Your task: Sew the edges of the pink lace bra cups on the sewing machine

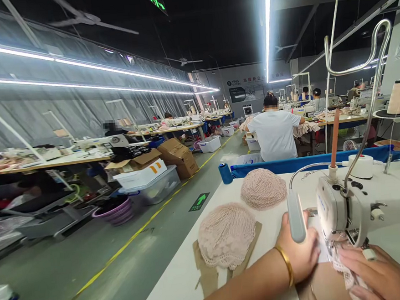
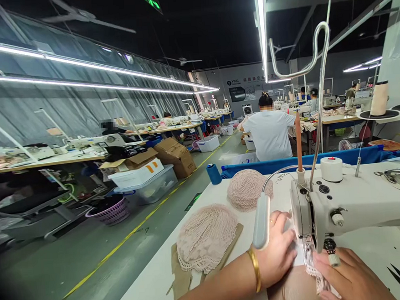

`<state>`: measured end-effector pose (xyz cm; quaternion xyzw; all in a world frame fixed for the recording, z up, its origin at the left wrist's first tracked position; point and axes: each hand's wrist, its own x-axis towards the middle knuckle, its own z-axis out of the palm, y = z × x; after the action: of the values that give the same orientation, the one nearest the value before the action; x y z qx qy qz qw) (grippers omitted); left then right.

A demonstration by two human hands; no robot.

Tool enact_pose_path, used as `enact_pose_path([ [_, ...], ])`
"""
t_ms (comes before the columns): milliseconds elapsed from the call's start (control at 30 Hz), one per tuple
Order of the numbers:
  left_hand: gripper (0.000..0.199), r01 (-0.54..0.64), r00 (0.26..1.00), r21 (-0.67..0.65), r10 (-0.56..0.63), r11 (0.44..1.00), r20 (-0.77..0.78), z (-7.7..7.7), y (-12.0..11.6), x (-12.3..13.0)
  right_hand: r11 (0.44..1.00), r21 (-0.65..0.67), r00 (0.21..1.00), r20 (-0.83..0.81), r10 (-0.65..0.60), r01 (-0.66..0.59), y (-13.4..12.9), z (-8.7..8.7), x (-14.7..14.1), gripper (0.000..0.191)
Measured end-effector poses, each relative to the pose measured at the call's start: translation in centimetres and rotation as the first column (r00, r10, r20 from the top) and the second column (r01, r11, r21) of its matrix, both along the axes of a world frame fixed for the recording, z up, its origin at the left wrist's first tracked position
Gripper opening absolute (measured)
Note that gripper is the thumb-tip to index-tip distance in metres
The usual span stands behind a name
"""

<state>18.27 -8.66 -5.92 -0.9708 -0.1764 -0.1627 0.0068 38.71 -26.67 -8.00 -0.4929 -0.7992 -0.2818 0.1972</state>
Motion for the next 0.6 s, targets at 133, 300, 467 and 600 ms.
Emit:
enact_pose_path([
  [133, 0.029, 0.017, 0.999, 0.074, -0.014, 0.997, -0.048, 1.2, -2.2, -3.0, 0.996, 0.077, 0.994, -0.098, 0.057, -0.050, 0.4, 0.4, -0.8, 0.027],
  [300, 0.034, 0.291, 0.954, 0.003, -0.289, 0.957, -0.080, 1.3, -2.3, -4.3, 0.993, 0.048, 0.994, -0.028, 0.106, -0.105, 0.9, 1.3, -2.4, 0.024],
  [467, 0.043, 0.365, 0.930, 0.031, -0.362, 0.931, -0.070, -0.4, -2.0, -3.6, 0.975, -0.199, 0.988, -0.140, 0.071, -0.099, 0.4, 0.6, -2.7, 0.023],
  [600, 0.033, 0.338, 0.937, 0.142, -0.347, 0.930, 0.038, -1.6, -2.2, -3.3, 0.940, -0.329, 0.984, -0.175, 0.035, -0.092, -0.3, 0.0, -2.2, 0.018],
])
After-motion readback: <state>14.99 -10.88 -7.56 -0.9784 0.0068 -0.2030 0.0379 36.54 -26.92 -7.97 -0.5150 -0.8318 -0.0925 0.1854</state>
